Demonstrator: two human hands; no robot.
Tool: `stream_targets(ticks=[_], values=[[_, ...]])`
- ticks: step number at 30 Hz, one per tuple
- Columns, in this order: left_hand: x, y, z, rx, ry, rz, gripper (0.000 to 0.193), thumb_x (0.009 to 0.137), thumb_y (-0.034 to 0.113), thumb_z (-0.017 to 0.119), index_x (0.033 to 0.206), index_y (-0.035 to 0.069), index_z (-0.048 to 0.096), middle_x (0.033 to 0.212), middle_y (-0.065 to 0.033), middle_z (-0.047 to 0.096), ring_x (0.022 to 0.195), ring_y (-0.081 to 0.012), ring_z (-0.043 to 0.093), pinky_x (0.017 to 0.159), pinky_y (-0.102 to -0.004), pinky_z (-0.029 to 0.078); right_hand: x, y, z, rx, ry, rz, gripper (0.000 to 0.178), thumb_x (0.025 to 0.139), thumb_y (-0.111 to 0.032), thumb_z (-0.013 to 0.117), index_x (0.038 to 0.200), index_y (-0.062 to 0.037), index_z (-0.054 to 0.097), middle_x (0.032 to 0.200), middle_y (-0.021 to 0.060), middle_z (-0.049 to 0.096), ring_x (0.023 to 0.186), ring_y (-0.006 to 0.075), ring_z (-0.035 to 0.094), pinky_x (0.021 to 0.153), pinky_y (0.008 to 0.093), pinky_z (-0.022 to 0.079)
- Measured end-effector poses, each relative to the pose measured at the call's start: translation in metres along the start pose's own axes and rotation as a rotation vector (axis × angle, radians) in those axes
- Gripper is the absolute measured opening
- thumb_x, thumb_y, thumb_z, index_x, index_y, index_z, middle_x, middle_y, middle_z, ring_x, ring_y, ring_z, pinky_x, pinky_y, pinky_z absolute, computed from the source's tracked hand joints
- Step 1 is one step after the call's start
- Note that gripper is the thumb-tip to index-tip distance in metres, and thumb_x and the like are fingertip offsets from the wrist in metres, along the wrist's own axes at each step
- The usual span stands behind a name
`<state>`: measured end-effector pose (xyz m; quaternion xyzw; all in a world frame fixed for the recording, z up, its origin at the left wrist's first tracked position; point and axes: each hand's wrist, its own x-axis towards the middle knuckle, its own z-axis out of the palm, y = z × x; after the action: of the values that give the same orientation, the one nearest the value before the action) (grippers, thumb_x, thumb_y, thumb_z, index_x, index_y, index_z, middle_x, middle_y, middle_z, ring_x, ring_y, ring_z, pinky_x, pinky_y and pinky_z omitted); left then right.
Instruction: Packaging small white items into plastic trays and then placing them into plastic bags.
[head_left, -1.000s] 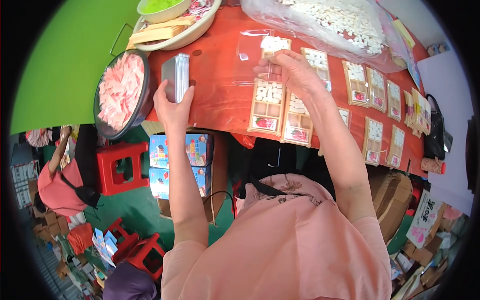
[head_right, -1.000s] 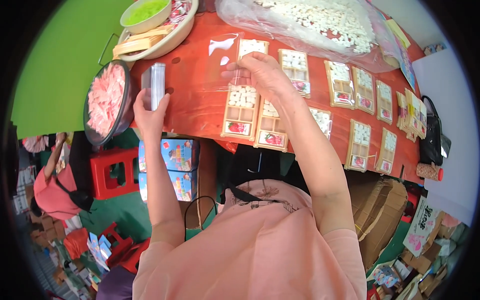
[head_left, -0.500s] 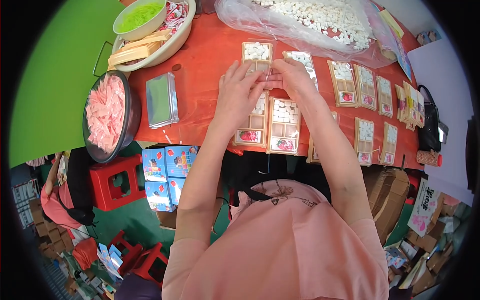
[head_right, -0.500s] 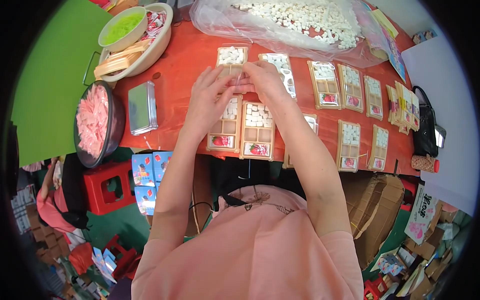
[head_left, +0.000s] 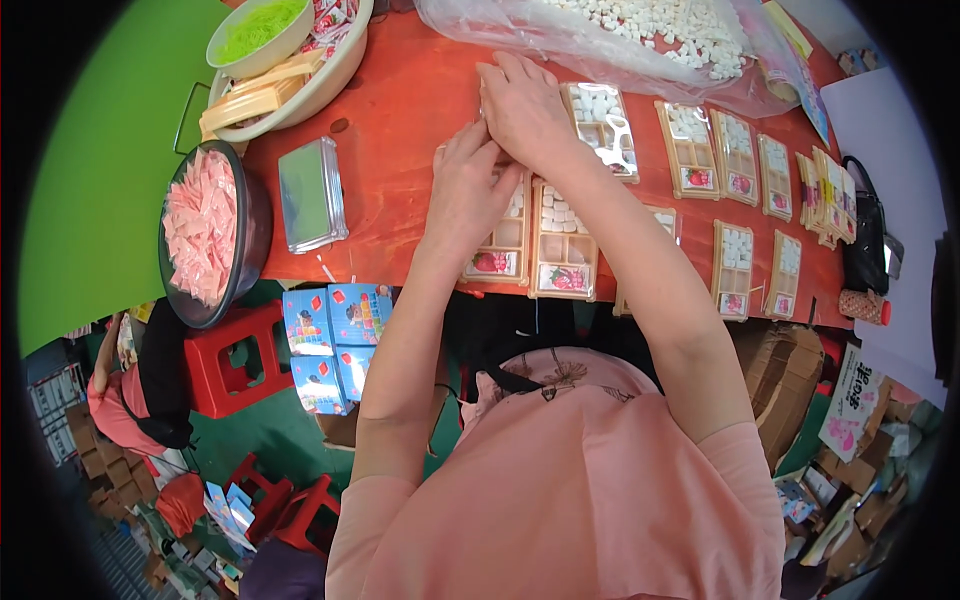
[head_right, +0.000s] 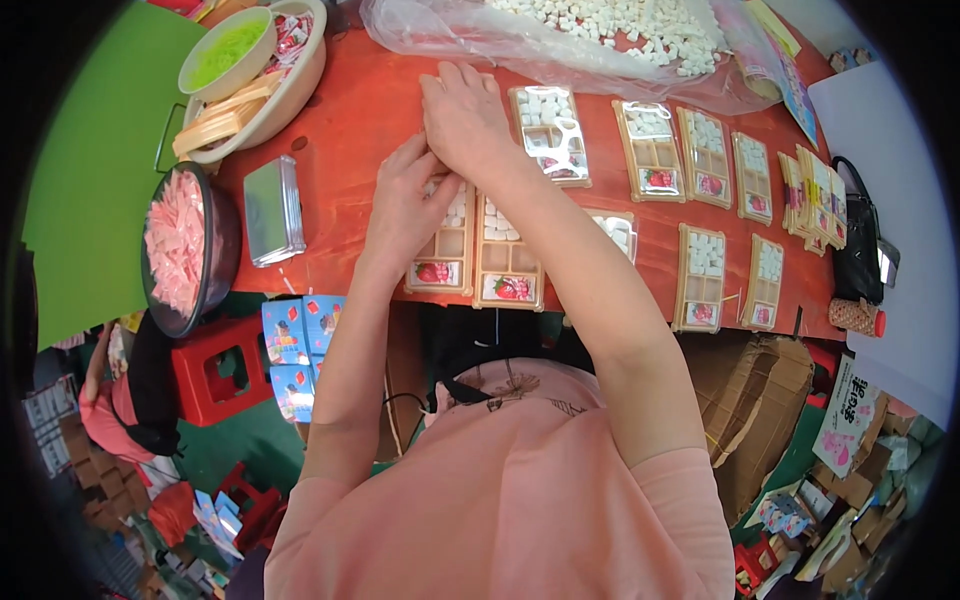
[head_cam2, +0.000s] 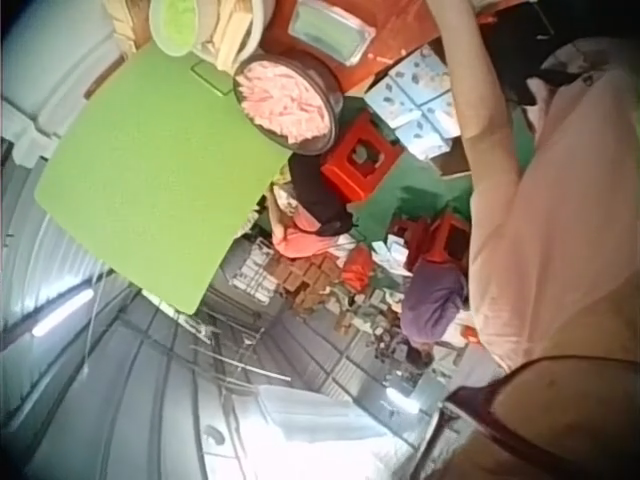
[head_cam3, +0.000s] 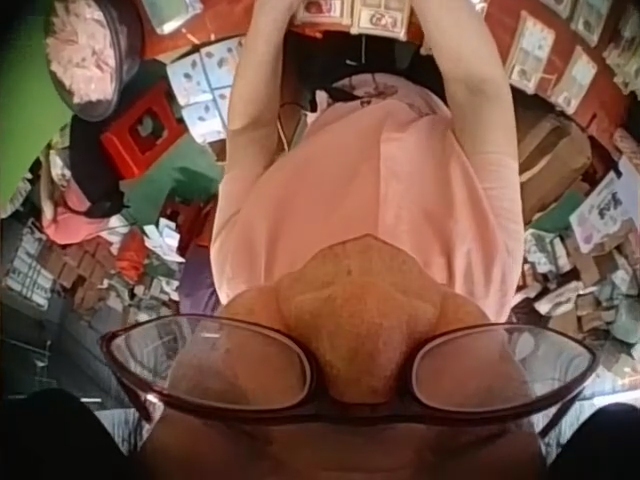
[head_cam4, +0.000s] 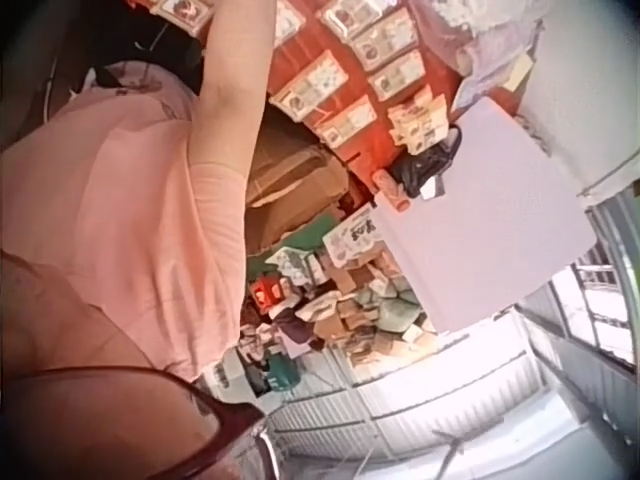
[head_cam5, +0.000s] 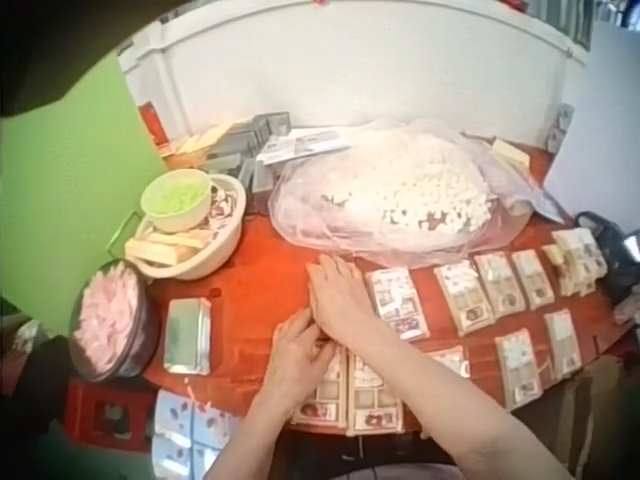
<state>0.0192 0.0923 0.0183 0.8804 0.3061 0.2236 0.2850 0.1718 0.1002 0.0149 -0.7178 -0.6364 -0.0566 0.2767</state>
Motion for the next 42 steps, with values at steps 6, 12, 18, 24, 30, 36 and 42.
stream_targets(ticks=[6, 12, 18, 24, 30, 36, 42], values=[[-0.056, 0.015, 0.012, -0.14, 0.315, -0.217, 0.034, 0.084, 0.021, 0.075, 0.108, -0.001, 0.067, 0.134, -0.0225, 0.055, 0.125, -0.0377, 0.05, 0.106, -0.0525, 0.037, -0.01, 0.017, 0.024, -0.103, 0.085, -0.079, 0.036, 0.098, -0.023, 0.053, 0.131, -0.008, 0.058, 0.135, 0.0175, 0.058, 0.129, 0.0375, 0.052, 0.108, 0.05, 0.037], [-0.085, 0.029, 0.014, 0.212, 0.244, -0.039, 0.056, 0.081, 0.035, 0.079, 0.12, 0.001, 0.059, 0.144, -0.0278, 0.043, 0.134, -0.0449, 0.042, 0.111, -0.0605, 0.03, -0.005, 0.0, 0.015, -0.157, 0.043, -0.129, 0.032, 0.094, -0.022, 0.056, 0.12, -0.0053, 0.063, 0.129, 0.0162, 0.059, 0.126, 0.0352, 0.052, 0.103, 0.0489, 0.04], [-0.089, 0.022, 0.004, 0.192, 0.374, -0.014, 0.054, 0.083, 0.034, 0.077, 0.123, 0.003, 0.057, 0.149, -0.0229, 0.04, 0.141, -0.045, 0.034, 0.114, -0.0612, 0.023, -0.005, 0.014, 0.008, -0.307, 0.018, -0.134, 0.03, 0.088, -0.013, 0.061, 0.118, -0.0087, 0.064, 0.106, 0.013, 0.056, 0.099, 0.0339, 0.057, 0.083, 0.0471, 0.049], [-0.088, -0.045, -0.089, 0.7, 0.73, -0.476, 0.068, 0.076, 0.038, 0.081, 0.129, 0.004, 0.055, 0.149, -0.0221, 0.043, 0.141, -0.0447, 0.034, 0.111, -0.0606, 0.028, 0.001, 0.012, 0.001, -0.236, -0.109, -0.138, 0.027, 0.083, -0.005, 0.061, 0.11, -0.0023, 0.065, 0.106, 0.0152, 0.059, 0.104, 0.0341, 0.058, 0.086, 0.0464, 0.051], [-0.085, -0.077, -0.117, 0.304, 0.545, -0.656, 0.077, 0.075, 0.038, 0.083, 0.134, 0.0, 0.052, 0.126, -0.019, 0.06, 0.115, -0.0314, 0.059, 0.099, -0.0397, 0.047, 0.005, 0.001, -0.006, -0.043, 0.039, -0.083, 0.023, 0.088, -0.006, 0.06, 0.11, -0.0016, 0.066, 0.106, 0.0169, 0.061, 0.102, 0.0373, 0.06, 0.087, 0.0454, 0.052], [-0.088, -0.06, -0.102, -1.148, 0.609, -0.613, 0.053, 0.09, 0.027, 0.074, 0.13, -0.002, 0.055, 0.106, -0.0032, 0.065, 0.089, -0.0093, 0.061, 0.081, -0.0253, 0.048, -0.003, -0.103, -0.024, 1.26, -0.503, 0.402, 0.022, 0.096, -0.021, 0.067, 0.106, -0.0021, 0.067, 0.089, 0.0028, 0.064, 0.078, 0.0152, 0.061, 0.074, 0.0295, 0.051], [-0.085, -0.016, -0.089, -1.4, 0.498, -0.518, 0.033, 0.099, 0.035, 0.059, 0.115, 0.007, 0.061, 0.098, -0.0021, 0.065, 0.088, -0.0122, 0.062, 0.079, -0.0302, 0.05, -0.011, -0.118, -0.009, 1.808, -0.716, 0.603, 0.024, 0.089, -0.021, 0.077, 0.102, -0.0024, 0.069, 0.085, 0.0017, 0.066, 0.075, 0.0093, 0.061, 0.07, 0.0243, 0.05]])
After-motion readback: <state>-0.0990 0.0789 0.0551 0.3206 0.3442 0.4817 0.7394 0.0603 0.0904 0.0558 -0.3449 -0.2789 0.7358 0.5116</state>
